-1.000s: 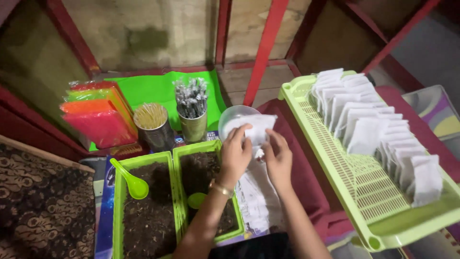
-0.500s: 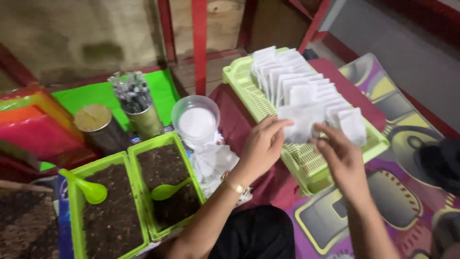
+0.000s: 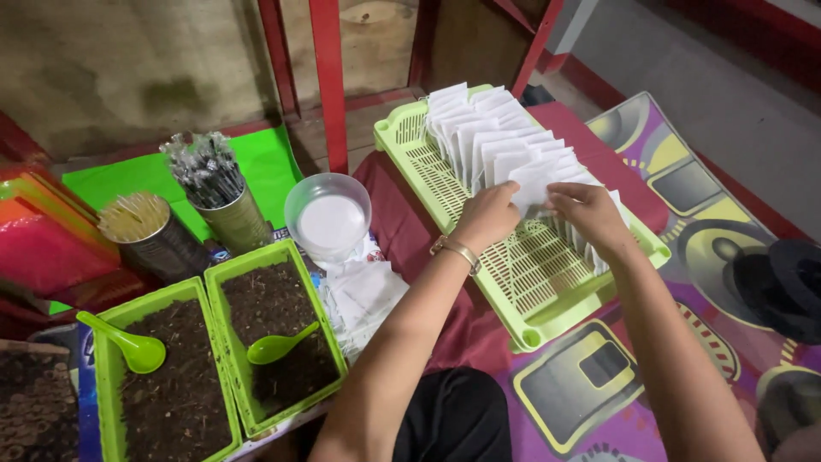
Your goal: The person fills white tea bags with loose tea leaves using a green plastic spoon. They scoop the leaves from a green tray and place them into the bags, then arrange the filled bags in a green basket.
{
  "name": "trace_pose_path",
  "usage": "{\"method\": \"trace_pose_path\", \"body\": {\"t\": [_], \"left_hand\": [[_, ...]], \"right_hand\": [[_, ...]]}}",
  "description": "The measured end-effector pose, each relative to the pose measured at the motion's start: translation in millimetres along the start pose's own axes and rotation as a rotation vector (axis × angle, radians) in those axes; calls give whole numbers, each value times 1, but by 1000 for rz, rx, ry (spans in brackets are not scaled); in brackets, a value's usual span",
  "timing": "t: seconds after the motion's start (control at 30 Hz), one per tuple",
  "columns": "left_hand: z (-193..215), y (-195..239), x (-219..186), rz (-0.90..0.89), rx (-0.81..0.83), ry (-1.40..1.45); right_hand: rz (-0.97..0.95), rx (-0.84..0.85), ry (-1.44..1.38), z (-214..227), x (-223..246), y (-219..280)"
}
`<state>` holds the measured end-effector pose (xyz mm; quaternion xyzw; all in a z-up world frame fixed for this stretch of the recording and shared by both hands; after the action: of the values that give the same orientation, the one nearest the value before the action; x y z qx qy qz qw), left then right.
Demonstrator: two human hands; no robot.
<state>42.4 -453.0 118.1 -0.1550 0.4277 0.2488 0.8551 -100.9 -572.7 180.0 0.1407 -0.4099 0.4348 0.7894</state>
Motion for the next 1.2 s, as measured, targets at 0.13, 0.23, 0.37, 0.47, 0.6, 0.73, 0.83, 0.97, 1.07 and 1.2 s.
{"method": "trace_pose_path", "body": {"t": [0.13, 0.23, 0.37, 0.47, 0.6, 0.73, 0.83, 0.97, 1.07, 1.2], "left_hand": [[2, 4, 4, -24, -61, -54], [24, 34, -2, -70, -244, -81], [68, 116, -18, -220, -612, 158], [85, 167, -5, -223, -742, 230], [76, 210, 57, -137, -775, 23], [49, 255, 77, -30, -739, -346], [30, 270, 89, 107, -649, -549], [7, 276, 106, 153, -645, -602], [2, 276, 117, 186, -643, -580], [4, 280, 116, 208, -618, -571]], "right_hand": [[-13, 8, 167, 1, -9, -1], [126, -53, 154, 4, -6, 14], [335, -210, -17, -6, 45, 72], [385, -182, -108, -31, 74, 128], [418, 126, -169, -87, 99, 179], [521, 251, -28, -161, 106, 176], [586, 222, 39, -215, 75, 157], [598, 154, 284, -260, 41, 137], [586, 160, 274, -263, 47, 135], [504, 187, 259, -264, 41, 135]]}}
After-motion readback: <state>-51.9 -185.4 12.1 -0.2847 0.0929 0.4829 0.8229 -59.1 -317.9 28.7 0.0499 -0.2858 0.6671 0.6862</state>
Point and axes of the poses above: each hand's wrist, its own y-axis away from the middle knuckle, its own z-axis out of the back of the hand, x = y × z, the point moved 1 cm from there along -y, towards the middle knuckle, and after that the axes turned 7 degrees about z, right-handed, at the moved point
